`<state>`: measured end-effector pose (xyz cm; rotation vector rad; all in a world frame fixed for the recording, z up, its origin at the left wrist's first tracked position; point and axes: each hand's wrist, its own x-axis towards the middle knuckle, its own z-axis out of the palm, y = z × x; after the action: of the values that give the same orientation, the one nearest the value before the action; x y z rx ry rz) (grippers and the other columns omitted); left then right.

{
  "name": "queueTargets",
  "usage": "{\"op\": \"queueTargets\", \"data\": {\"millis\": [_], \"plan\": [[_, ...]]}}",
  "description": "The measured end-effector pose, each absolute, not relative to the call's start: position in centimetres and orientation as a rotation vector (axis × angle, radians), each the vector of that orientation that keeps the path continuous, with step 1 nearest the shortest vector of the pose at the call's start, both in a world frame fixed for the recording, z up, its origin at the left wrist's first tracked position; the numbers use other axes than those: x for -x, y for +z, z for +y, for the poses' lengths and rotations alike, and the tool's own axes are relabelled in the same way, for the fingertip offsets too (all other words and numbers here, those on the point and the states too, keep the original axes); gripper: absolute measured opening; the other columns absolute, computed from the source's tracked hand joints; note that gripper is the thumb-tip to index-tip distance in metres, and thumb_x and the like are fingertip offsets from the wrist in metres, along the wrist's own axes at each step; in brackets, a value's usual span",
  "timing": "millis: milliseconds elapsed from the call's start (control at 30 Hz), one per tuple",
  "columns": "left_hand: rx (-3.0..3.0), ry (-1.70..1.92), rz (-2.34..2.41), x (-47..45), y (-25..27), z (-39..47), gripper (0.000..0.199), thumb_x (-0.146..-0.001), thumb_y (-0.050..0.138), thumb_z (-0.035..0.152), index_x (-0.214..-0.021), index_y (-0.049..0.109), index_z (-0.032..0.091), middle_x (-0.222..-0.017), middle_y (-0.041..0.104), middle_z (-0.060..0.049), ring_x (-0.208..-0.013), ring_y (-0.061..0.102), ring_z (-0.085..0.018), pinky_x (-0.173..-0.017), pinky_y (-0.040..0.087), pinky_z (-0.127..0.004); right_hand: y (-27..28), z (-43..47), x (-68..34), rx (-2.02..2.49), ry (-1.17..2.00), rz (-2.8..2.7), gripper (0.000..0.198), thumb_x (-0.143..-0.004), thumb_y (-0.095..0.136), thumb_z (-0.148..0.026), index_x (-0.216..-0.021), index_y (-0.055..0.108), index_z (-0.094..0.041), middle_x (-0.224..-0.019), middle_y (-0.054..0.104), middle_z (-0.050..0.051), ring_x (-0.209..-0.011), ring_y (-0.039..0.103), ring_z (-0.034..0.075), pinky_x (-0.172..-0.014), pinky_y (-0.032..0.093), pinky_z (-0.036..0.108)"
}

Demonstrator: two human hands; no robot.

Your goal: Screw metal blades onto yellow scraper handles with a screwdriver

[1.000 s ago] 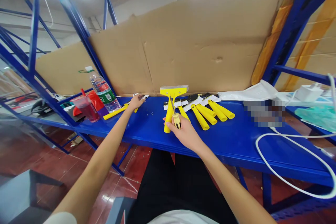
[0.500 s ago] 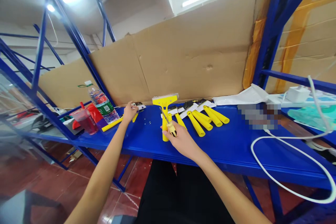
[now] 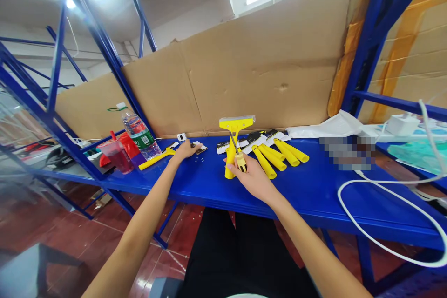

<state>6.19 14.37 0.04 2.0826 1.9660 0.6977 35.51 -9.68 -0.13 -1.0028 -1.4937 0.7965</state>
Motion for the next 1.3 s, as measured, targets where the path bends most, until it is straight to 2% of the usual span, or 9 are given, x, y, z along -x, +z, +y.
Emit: {"op": "queueTargets", "data": {"millis": [200, 300, 400, 533, 667, 767, 867, 1133, 1300], "plan": [[-2.021, 0.890, 1.848, -8.8, 0.8, 15.5, 0.053, -0.083, 0.089, 0.026, -0.128, 0.067, 0.008, -0.113, 0.084, -0.020, -0.104, 0.081, -0.032, -0.092, 0.058, -0.035, -0.3, -9.5, -35.4, 0.989, 0.829, -1.507, 0.043, -0.090, 0.079, -0.056, -0.079, 0.049, -0.027, -0.112, 0.079, 0.009, -0.106, 0.074, 0.032, -0.103, 0.055, 0.050], [-2.060, 1.077, 1.741, -9.5, 2.0, 14.9, 0.046, -0.086, 0.080, 0.013, -0.131, 0.069, 0.005, -0.116, 0.084, -0.019, -0.107, 0.080, -0.030, -0.098, 0.059, -0.037, 0.1, -9.7, -35.7, 0.990, 0.785, -1.520, 0.042, -0.091, 0.076, -0.055, -0.078, 0.048, -0.027, -0.105, 0.078, 0.008, -0.101, 0.073, 0.032, -0.097, 0.056, 0.049], [-2.147, 1.272, 1.586, -9.5, 3.6, 12.7, 0.034, -0.094, 0.071, 0.013, -0.128, 0.074, 0.010, -0.131, 0.081, -0.019, -0.124, 0.075, -0.028, -0.112, 0.055, -0.038, 0.6, -9.9, -36.4, 0.993, 0.718, -1.534, 0.040, -0.093, 0.074, -0.056, -0.079, 0.049, -0.027, -0.101, 0.076, 0.007, -0.096, 0.071, 0.031, -0.091, 0.057, 0.047], [-2.355, 1.609, 1.244, -9.5, 4.1, 6.4, 0.018, -0.103, 0.066, 0.022, -0.115, 0.079, 0.019, -0.124, 0.082, -0.012, -0.124, 0.074, -0.026, -0.115, 0.055, -0.044, 1.3, -10.4, -37.7, 1.008, 0.612, -1.546, 0.041, -0.097, 0.071, -0.059, -0.081, 0.050, -0.027, -0.093, 0.073, 0.005, -0.089, 0.068, 0.030, -0.085, 0.055, 0.044], [-2.594, 1.925, 0.919, -11.1, 1.2, -1.8, 0.014, -0.109, 0.063, 0.020, -0.111, 0.076, 0.023, -0.117, 0.082, -0.009, -0.127, 0.076, -0.027, -0.116, 0.056, -0.052, 2.3, -11.2, -38.7, 0.904, 0.562, -1.536, 0.044, -0.099, 0.074, -0.057, -0.081, 0.047, -0.027, -0.115, 0.075, 0.008, -0.106, 0.071, 0.031, -0.094, 0.054, 0.044], [-2.747, 1.826, 0.787, -12.7, -1.8, -6.4, 0.023, -0.108, 0.058, 0.009, -0.120, 0.071, 0.024, -0.129, 0.082, -0.008, -0.149, 0.064, -0.028, -0.128, 0.046, -0.061, 2.9, -12.1, -39.0, 0.849, 0.559, -1.488, 0.048, -0.097, 0.079, -0.054, -0.080, 0.044, -0.027, -0.123, 0.075, 0.009, -0.121, 0.070, 0.033, -0.101, 0.053, 0.046], [-2.824, 1.707, 0.694, -14.0, -4.0, -8.5, 0.030, -0.106, 0.057, 0.003, -0.125, 0.069, 0.024, -0.141, 0.078, -0.011, -0.159, 0.054, -0.030, -0.127, 0.049, -0.061, 3.2, -12.7, -39.0, 0.852, 0.607, -1.495, 0.052, -0.094, 0.083, -0.055, -0.079, 0.041, -0.027, -0.115, 0.075, 0.009, -0.121, 0.071, 0.034, -0.101, 0.054, 0.047], [-2.872, 1.658, 0.580, -15.3, -5.9, -8.5, 0.030, -0.108, 0.053, 0.005, -0.124, 0.070, 0.022, -0.132, 0.079, -0.015, -0.156, 0.057, -0.031, -0.117, 0.061, -0.054, 1.8, -11.7, -38.0, 1.083, 0.631, -1.629, 0.050, -0.089, 0.084, -0.051, -0.074, 0.043, -0.027, -0.077, 0.059, 0.000, -0.088, 0.070, 0.028, -0.077, 0.052, 0.040], [-2.782, 1.773, 0.590, -15.3, -7.2, -8.0, 0.028, -0.110, 0.051, 0.007, -0.122, 0.070, 0.024, -0.124, 0.081, -0.012, -0.151, 0.062, -0.028, -0.113, 0.064, -0.051, 1.1, -10.8, -37.8, 1.069, 0.682, -1.633, 0.058, -0.087, 0.086, -0.059, -0.071, 0.040, -0.028, -0.080, 0.065, 0.003, -0.096, 0.073, 0.031, -0.086, 0.056, 0.043]]}}
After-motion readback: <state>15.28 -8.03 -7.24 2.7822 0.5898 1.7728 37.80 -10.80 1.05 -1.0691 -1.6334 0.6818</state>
